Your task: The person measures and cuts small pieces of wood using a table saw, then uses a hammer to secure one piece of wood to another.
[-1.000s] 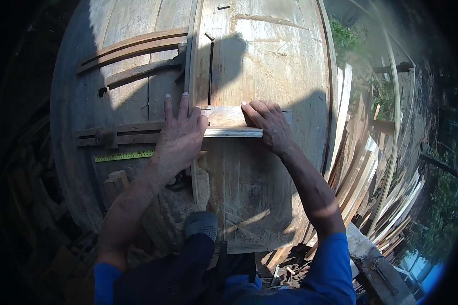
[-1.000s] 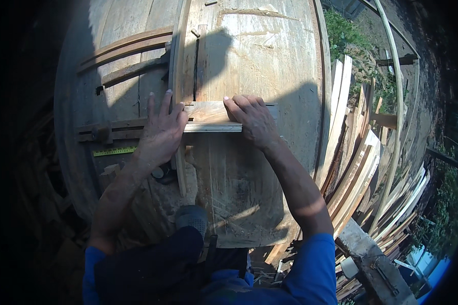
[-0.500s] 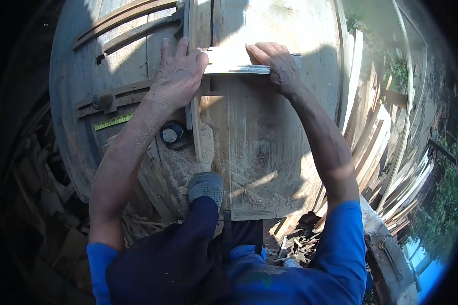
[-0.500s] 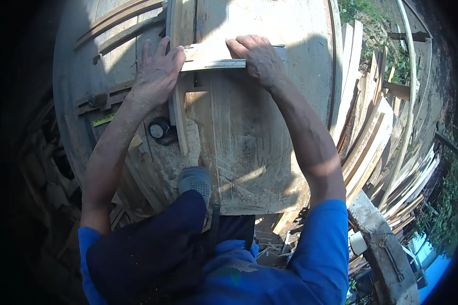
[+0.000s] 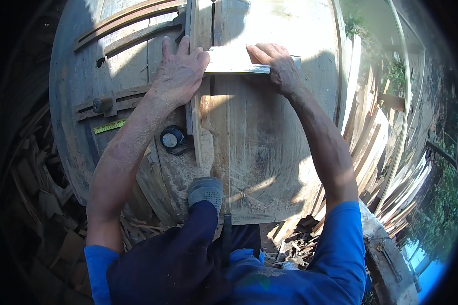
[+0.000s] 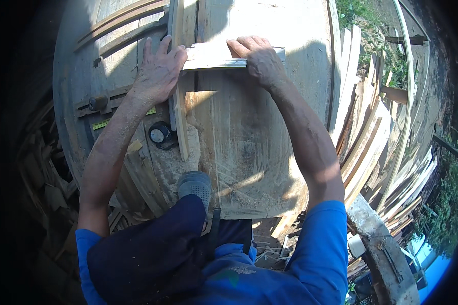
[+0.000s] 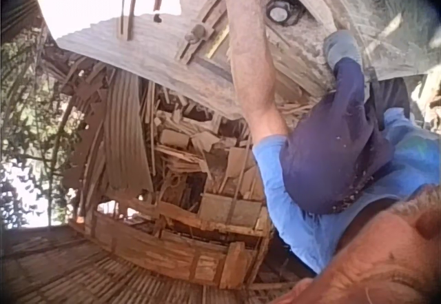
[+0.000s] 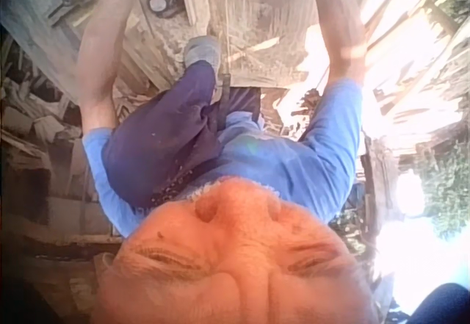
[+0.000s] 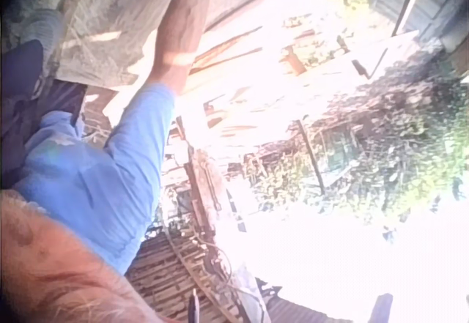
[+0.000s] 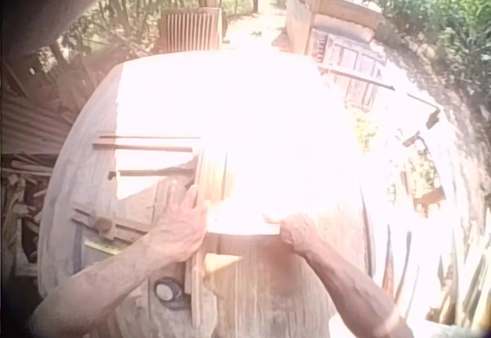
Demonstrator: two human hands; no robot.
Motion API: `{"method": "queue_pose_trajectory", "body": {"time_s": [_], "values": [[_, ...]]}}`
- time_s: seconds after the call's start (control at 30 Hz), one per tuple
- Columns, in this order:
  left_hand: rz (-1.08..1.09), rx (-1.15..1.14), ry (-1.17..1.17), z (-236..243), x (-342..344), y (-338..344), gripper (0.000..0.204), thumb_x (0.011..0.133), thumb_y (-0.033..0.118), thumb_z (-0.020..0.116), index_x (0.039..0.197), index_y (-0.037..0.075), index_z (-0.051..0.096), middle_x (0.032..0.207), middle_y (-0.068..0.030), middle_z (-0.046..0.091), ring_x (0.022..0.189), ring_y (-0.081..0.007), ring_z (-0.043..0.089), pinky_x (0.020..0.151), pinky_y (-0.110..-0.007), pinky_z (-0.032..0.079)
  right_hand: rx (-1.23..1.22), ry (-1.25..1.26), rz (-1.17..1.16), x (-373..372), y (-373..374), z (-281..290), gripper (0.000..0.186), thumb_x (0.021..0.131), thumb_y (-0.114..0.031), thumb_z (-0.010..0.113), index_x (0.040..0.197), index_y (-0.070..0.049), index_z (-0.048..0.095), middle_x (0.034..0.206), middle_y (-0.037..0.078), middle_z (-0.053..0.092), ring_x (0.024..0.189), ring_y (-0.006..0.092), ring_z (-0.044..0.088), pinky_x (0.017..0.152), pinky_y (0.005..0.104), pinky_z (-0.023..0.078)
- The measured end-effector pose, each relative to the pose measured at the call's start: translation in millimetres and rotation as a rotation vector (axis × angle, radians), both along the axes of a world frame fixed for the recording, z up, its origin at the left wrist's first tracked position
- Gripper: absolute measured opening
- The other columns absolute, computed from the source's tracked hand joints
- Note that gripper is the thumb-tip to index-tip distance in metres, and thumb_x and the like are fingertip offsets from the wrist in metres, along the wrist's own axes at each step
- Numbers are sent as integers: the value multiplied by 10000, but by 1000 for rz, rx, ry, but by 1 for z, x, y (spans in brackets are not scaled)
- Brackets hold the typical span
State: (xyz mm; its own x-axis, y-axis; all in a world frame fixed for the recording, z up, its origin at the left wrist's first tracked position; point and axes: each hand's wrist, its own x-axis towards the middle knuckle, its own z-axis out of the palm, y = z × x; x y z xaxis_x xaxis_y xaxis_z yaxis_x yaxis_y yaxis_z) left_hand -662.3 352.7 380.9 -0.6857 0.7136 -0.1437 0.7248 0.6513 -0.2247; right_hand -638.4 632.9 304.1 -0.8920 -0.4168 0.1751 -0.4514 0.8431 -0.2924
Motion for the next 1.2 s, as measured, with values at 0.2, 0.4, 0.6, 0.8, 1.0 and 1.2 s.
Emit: {"method": "queue_pose_trajectory", "body": {"time_s": [0.2,0.4,0.6,0.8,1.0,1.2], "values": [[-3,-42,-9,2,-6,0,462,852,158,728,1269,47,563,1226,-93,587,1278,-282,480,1080,-642,310,-16,51,5,-7,3,-6,400,968,-214,580,1358,-129,601,1295,107,647,1237,283,593,1065,448,447],[83,-47,-145,9,-14,8,518,838,47,686,1319,33,495,1363,-140,522,1417,-379,387,1162,-692,254,-47,88,44,-17,8,-11,507,932,-264,671,1410,-118,585,1310,126,637,1209,315,602,1043,456,467],[97,-71,-174,11,-20,9,511,805,52,722,1273,45,515,1323,-132,558,1397,-376,404,1158,-691,255,-99,99,59,-21,6,-8,662,810,-308,811,1401,-109,587,1292,137,642,1198,322,608,1032,464,480],[113,-44,-177,9,-26,13,420,865,81,686,1255,55,533,1320,-139,581,1391,-371,411,1149,-691,265,-106,123,55,-26,7,-6,621,827,-473,784,1299,-104,620,1241,123,654,1187,303,611,1018,460,466],[134,-37,-171,15,-31,17,366,892,99,664,1239,54,555,1301,-147,592,1393,-363,411,1147,-687,256,-85,10,29,-30,7,-2,941,593,-133,928,1446,-124,530,1350,120,596,1252,328,563,1083,451,461],[139,-63,-183,19,-37,19,354,896,114,673,1224,44,560,1261,-150,619,1388,-362,422,1154,-678,244,-61,-12,25,-35,8,1,714,762,-366,848,1372,-129,564,1322,114,602,1264,302,547,1084,443,422]]}}
